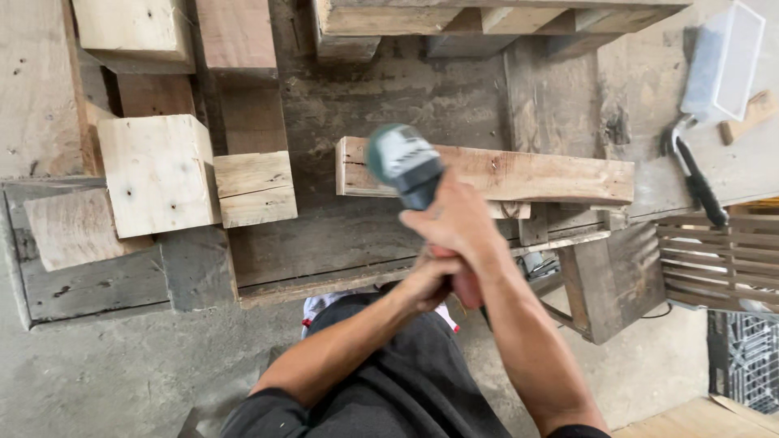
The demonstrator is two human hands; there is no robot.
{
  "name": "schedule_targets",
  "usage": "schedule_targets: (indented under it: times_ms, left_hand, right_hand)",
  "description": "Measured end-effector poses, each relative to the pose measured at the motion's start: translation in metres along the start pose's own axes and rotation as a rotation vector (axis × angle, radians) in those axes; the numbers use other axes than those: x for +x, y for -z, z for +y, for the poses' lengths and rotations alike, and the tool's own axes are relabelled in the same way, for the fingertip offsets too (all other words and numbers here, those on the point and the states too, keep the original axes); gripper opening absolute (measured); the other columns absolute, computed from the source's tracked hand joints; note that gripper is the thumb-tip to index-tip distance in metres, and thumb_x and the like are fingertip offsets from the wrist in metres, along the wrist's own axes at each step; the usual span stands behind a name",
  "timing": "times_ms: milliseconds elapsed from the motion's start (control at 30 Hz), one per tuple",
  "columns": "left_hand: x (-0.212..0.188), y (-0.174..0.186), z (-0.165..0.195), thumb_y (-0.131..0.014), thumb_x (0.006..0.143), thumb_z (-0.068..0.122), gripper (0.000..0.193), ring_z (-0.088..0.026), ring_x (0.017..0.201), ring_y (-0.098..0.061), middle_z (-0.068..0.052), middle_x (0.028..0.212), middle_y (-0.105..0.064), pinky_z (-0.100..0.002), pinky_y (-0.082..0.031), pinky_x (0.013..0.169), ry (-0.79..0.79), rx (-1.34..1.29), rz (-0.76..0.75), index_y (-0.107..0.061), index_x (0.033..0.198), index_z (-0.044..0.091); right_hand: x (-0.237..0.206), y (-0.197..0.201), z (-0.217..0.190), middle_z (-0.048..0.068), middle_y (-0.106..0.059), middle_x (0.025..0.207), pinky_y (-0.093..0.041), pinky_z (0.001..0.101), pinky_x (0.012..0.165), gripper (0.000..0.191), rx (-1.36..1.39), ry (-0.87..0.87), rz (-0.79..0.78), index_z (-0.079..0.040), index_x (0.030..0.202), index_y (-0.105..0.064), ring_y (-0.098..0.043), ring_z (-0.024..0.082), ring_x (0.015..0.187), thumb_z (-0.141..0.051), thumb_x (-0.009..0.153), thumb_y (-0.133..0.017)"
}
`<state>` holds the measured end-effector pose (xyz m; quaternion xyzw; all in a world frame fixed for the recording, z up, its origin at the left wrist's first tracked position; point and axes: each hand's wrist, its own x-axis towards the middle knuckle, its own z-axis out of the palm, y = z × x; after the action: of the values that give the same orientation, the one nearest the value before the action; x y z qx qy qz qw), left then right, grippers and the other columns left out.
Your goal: The person uses an angle grinder to sand the surfaces and edges of several wooden blocks and planks on a workbench. The person repositions the wood pieces multiple times to access different sides and continues sanding until the clip ends.
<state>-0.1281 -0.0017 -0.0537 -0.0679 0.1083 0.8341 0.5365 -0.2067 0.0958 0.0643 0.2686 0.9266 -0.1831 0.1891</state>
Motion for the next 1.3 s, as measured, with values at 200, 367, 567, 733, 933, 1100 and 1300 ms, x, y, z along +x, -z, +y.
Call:
schedule_targets:
  times_ms: [200, 367, 567, 733, 933, 1100, 1300]
  left_hand:
    - [-0.026, 0.008, 0.011, -0.07, 0.074, -0.001, 0.052, -0.026, 0.108, -0.07, -0.01, 0.113, -0.071, -0.041, -0.058, 0.094, 0.042, 0.048, 0.097, -0.061, 0.125, 0.005]
    - [0.033, -0.003, -0.07, -0.074, 0.078, 0.001, 0.049, -0.025, 0.114, -0.068, -0.007, 0.118, -0.07, -0.044, -0.058, 0.102, 0.367, -0.016, -0.065, -0.06, 0.124, 0.005]
    - [0.085, -0.034, -0.131, -0.073, 0.083, 0.0, 0.05, -0.028, 0.118, -0.063, -0.01, 0.124, -0.065, -0.048, -0.051, 0.106, 0.493, 0.046, -0.158, -0.059, 0.131, 0.007]
    - [0.023, 0.013, -0.093, -0.073, 0.077, 0.001, 0.067, -0.025, 0.127, -0.062, -0.006, 0.134, -0.064, -0.044, -0.049, 0.114, 0.297, 0.025, -0.003, -0.052, 0.14, 0.01]
    - [-0.011, 0.031, -0.061, -0.076, 0.074, 0.001, 0.064, -0.028, 0.124, -0.063, -0.009, 0.128, -0.066, -0.044, -0.052, 0.109, 0.169, 0.053, 0.12, -0.056, 0.135, 0.002]
    - [0.06, 0.004, -0.121, -0.073, 0.075, 0.001, 0.059, -0.03, 0.116, -0.066, -0.012, 0.123, -0.067, -0.045, -0.055, 0.104, 0.336, -0.013, 0.042, -0.057, 0.132, 0.002]
    - [0.145, -0.054, -0.199, -0.072, 0.084, 0.003, 0.051, -0.027, 0.114, -0.066, -0.009, 0.124, -0.065, -0.049, -0.054, 0.102, 0.571, 0.104, -0.035, -0.055, 0.132, 0.011]
  right_hand:
    - [-0.013, -0.018, -0.013, 0.028, -0.073, 0.095, -0.058, 0.0489, 0.085, 0.07, -0.003, 0.053, -0.002, 0.007, 0.11, -0.057, -0.071, 0.045, 0.093, -0.047, 0.074, -0.082]
    - [-0.034, 0.014, 0.082, 0.025, -0.073, 0.102, -0.06, 0.044, 0.085, 0.085, 0.09, -0.346, 0.018, 0.007, 0.118, -0.054, -0.074, 0.039, 0.095, -0.052, 0.065, -0.085]
    - [-0.045, 0.038, 0.156, 0.028, -0.071, 0.107, -0.057, 0.0458, 0.088, 0.088, 0.1, -0.472, 0.228, 0.009, 0.122, -0.053, -0.071, 0.04, 0.102, -0.048, 0.064, -0.087]
    - [-0.044, 0.007, 0.086, 0.026, -0.073, 0.098, -0.059, 0.0459, 0.085, 0.086, 0.131, -0.313, 0.016, 0.008, 0.123, -0.049, -0.073, 0.042, 0.093, -0.044, 0.065, -0.083]
    - [-0.038, -0.006, 0.036, 0.026, -0.073, 0.095, -0.058, 0.0502, 0.082, 0.069, 0.145, 0.038, -0.131, 0.006, 0.119, -0.05, -0.072, 0.045, 0.091, -0.04, 0.074, -0.075]
    - [-0.026, 0.03, 0.14, 0.026, -0.072, 0.097, -0.06, 0.0467, 0.081, 0.079, 0.179, -0.32, -0.076, 0.007, 0.119, -0.048, -0.073, 0.042, 0.091, -0.044, 0.069, -0.081]
    - [-0.04, 0.069, 0.261, 0.03, -0.07, 0.104, -0.056, 0.0472, 0.088, 0.087, 0.113, -0.471, 0.176, 0.011, 0.12, -0.049, -0.069, 0.045, 0.1, -0.049, 0.069, -0.087]
